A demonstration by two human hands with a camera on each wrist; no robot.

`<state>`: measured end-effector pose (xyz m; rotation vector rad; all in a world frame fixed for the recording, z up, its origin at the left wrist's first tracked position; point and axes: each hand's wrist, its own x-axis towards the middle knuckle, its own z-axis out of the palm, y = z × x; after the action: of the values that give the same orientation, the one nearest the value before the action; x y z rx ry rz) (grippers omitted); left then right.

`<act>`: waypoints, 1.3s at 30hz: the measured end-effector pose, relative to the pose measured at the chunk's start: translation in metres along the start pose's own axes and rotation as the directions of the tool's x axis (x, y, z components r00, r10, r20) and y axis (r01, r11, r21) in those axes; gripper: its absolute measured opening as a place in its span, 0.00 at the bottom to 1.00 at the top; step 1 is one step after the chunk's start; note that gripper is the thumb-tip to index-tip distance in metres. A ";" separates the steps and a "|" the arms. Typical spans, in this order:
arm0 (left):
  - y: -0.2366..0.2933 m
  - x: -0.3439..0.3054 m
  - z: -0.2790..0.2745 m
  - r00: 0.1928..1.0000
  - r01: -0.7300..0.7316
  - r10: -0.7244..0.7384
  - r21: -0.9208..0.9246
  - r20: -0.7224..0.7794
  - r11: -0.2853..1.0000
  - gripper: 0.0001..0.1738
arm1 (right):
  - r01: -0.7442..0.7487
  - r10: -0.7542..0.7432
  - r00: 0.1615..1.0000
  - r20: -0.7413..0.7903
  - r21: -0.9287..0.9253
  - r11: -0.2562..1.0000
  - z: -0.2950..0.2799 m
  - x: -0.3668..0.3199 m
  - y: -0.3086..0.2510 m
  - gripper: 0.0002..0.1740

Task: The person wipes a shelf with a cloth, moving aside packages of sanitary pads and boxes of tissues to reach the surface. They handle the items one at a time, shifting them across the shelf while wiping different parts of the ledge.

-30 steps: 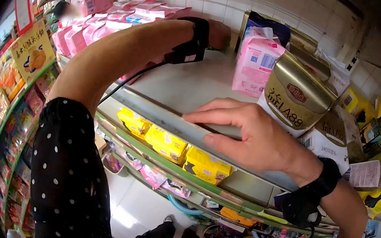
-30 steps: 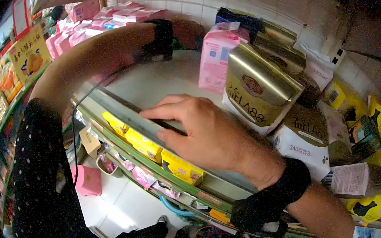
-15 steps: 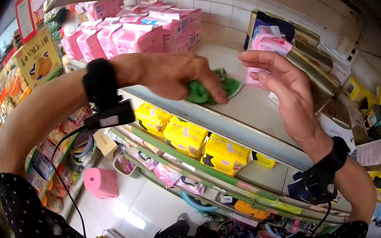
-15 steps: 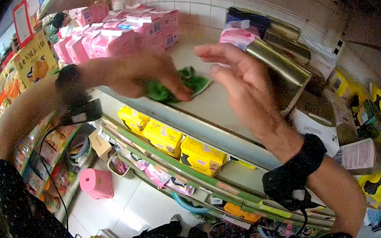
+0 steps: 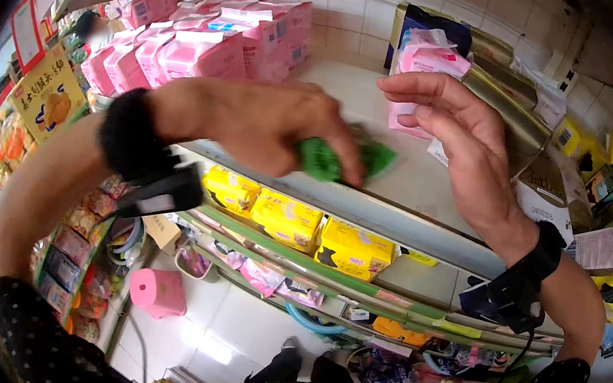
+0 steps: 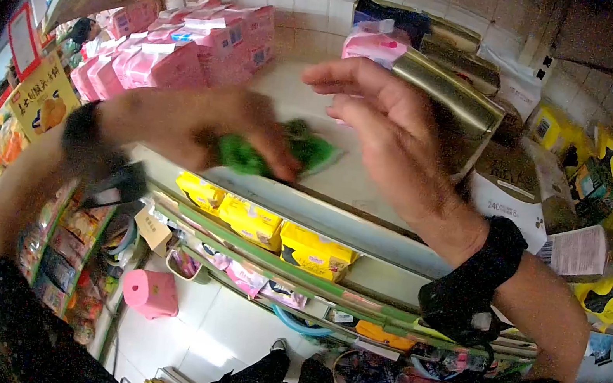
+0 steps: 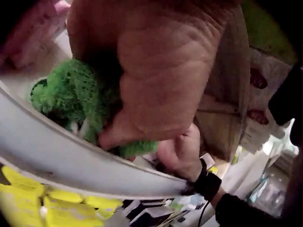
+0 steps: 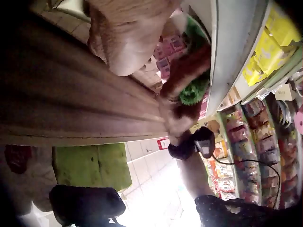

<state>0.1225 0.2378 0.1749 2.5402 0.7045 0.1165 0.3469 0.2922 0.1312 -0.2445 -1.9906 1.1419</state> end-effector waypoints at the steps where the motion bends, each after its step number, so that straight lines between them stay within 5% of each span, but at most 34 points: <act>1: 0.008 -0.006 -0.001 0.987 0.157 -0.156 -0.049 0.041 0.986 0.29 | 0.009 -0.008 1.000 0.012 -0.047 0.999 -0.002 -0.001 -0.002 0.17; 8: -0.010 0.009 0.001 0.958 0.283 -0.242 0.382 -0.154 0.880 0.33 | 0.063 -0.063 0.998 0.002 -0.068 0.996 -0.005 -0.001 0.001 0.17; 12: -0.051 0.042 -0.006 0.913 0.399 -0.295 0.465 -0.281 0.791 0.24 | 0.093 -0.093 0.996 0.015 -0.027 0.995 -0.005 0.002 0.002 0.17; 15: -0.039 0.058 -0.026 0.825 0.563 -0.493 0.326 -0.276 0.760 0.18 | 0.069 -0.068 0.998 0.011 -0.046 0.997 -0.003 0.001 -0.001 0.17; 19: -0.117 0.087 -0.054 0.929 0.355 -0.358 0.487 -0.091 0.798 0.16 | 0.056 -0.056 0.998 0.003 -0.006 0.998 -0.003 0.000 -0.003 0.16; 21: -0.122 0.089 -0.056 0.928 0.363 -0.353 0.487 -0.116 0.795 0.16 | 0.050 -0.050 0.999 -0.004 -0.011 0.999 -0.005 0.000 -0.003 0.16; 23: -0.113 0.090 -0.050 0.871 0.482 -0.461 0.474 -0.170 0.736 0.16 | 0.037 -0.037 0.999 -0.012 -0.016 0.999 -0.004 -0.002 -0.002 0.16; 25: -0.026 0.077 -0.031 0.693 0.718 -0.656 0.362 -0.300 0.594 0.18 | 0.025 -0.025 0.999 -0.035 -0.016 1.000 -0.005 -0.002 -0.001 0.17; 26: -0.018 0.070 -0.028 0.697 0.717 -0.671 0.268 -0.253 0.644 0.22 | 0.028 -0.028 0.999 -0.038 -0.007 1.000 -0.005 -0.002 -0.001 0.17; 28: -0.020 0.051 -0.020 0.856 0.502 -0.508 0.395 -0.099 0.770 0.27 | 0.029 -0.028 0.999 -0.039 0.021 0.999 -0.004 -0.001 0.003 0.17; 32: 0.014 0.014 -0.004 0.869 0.464 -0.491 0.254 0.055 0.849 0.33 | 0.003 -0.003 0.997 -0.077 -0.001 1.000 -0.002 -0.001 -0.001 0.17; 33: 0.017 0.005 -0.003 0.941 0.315 -0.336 0.249 0.044 0.916 0.35 | 0.024 -0.025 0.997 -0.080 -0.003 1.000 -0.001 -0.001 -0.002 0.17; 39: -0.010 0.022 0.000 0.904 0.423 -0.417 0.345 -0.097 0.838 0.27 | -0.024 0.027 0.993 -0.111 0.026 0.999 0.000 -0.001 -0.004 0.16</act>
<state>0.1368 0.2562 0.1689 2.6446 1.3860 -0.1574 0.3485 0.2897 0.1335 -0.3151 -1.8798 1.1433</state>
